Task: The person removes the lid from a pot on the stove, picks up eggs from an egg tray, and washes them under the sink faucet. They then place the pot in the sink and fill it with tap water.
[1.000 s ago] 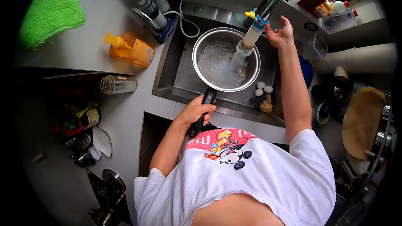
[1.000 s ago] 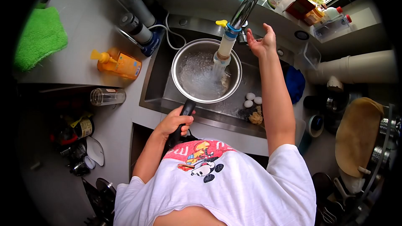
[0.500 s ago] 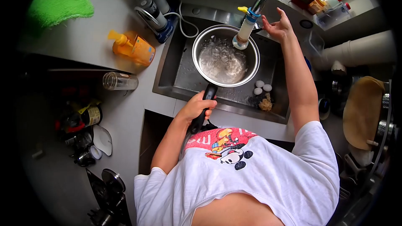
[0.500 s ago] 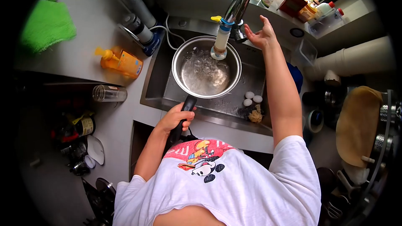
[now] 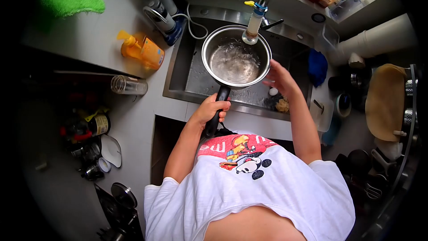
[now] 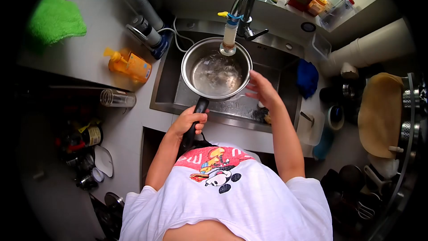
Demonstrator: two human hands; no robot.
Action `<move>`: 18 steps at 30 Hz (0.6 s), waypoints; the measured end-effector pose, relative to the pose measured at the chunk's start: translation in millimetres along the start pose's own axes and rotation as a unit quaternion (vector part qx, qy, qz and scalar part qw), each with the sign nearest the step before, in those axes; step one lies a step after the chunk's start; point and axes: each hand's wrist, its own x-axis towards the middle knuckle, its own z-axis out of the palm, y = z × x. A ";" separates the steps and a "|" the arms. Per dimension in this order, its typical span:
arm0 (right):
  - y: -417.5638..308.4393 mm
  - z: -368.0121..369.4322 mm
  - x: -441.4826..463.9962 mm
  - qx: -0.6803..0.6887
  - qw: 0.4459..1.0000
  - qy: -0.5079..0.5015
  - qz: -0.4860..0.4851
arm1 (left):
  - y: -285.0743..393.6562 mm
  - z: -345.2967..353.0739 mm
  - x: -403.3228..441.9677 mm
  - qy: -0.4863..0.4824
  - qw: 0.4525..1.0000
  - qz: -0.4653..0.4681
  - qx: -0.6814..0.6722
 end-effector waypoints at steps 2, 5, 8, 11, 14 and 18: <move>12.3 8.1 -4.2 0.036 0.999 -0.009 0.013 | -2.2 0.9 0.5 0.010 1.000 -0.001 -0.007; 27.1 15.9 -1.5 0.059 0.998 -0.003 0.009 | -6.6 -2.3 4.1 0.022 1.000 -0.011 -0.011; 29.2 27.9 -11.5 0.047 0.998 0.019 -0.022 | -5.0 -0.1 3.3 0.020 1.000 -0.008 -0.013; 36.6 28.1 -28.8 0.003 0.998 0.049 -0.045 | -3.2 1.3 4.3 0.011 1.000 -0.007 -0.008; 47.7 12.4 -58.6 -0.040 0.987 0.106 -0.115 | -2.3 0.9 6.3 0.005 1.000 -0.011 0.008; 65.1 -42.1 -128.0 0.003 0.892 0.394 -0.223 | 3.8 1.6 7.0 -0.001 1.000 -0.012 0.022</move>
